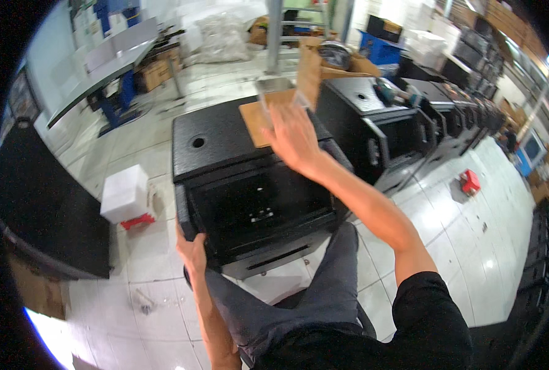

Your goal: The person sits on the floor and uses a cordless drill to attach screws to the interior of black speaker cabinets. They handle a small container of screws, position speaker panels, and fasten components inside the cabinets.

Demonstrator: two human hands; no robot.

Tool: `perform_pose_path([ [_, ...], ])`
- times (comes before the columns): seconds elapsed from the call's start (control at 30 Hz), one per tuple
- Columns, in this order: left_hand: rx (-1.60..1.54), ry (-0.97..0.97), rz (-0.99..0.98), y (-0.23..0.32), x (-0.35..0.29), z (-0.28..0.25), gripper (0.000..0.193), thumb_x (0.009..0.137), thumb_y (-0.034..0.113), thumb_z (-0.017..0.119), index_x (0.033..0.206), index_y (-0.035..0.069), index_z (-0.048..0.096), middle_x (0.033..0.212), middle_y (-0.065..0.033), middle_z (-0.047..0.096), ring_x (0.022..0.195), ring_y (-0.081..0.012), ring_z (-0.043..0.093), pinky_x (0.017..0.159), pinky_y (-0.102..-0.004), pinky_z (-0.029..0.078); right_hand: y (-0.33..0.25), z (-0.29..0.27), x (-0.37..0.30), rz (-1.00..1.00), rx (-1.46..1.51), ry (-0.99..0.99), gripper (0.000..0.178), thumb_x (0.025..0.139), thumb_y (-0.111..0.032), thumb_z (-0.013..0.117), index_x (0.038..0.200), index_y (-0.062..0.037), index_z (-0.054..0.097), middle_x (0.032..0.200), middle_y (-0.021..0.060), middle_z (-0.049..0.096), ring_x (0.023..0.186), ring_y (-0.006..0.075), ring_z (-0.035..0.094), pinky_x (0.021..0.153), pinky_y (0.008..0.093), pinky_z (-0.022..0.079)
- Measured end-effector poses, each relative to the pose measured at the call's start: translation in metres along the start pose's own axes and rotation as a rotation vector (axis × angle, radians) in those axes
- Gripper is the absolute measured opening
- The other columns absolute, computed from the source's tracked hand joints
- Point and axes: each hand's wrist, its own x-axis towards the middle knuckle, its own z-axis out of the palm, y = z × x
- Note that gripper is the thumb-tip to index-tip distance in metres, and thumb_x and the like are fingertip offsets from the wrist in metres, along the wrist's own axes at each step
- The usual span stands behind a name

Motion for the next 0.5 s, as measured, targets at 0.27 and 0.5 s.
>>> perform_pose_path([
  [0.27,-0.025,-0.031,0.015,0.004,-0.002,0.001,0.076,0.067,0.004,0.056,0.14,-0.002,0.039,0.13,-0.02,0.052,0.116,-0.0272,0.051,0.102,-0.0317,0.035,-0.024,-0.106,-0.253,0.553,0.085,-0.25,0.035,0.082,-0.021,0.068,0.109,0.0009,0.062,0.094,0.0193,0.066,0.09,0.0343,0.063,0.081,0.0396,0.049],
  [0.5,0.079,-0.046,0.031,0.01,-0.003,-0.001,0.076,0.068,0.009,0.06,0.141,-0.001,0.038,0.135,-0.0218,0.049,0.125,-0.0303,0.047,0.106,-0.0333,0.032,0.005,-0.124,-0.301,0.899,0.103,-0.257,0.049,0.086,-0.037,0.063,0.11,0.0063,0.062,0.107,0.0235,0.065,0.1,0.0385,0.062,0.084,0.0427,0.048],
])
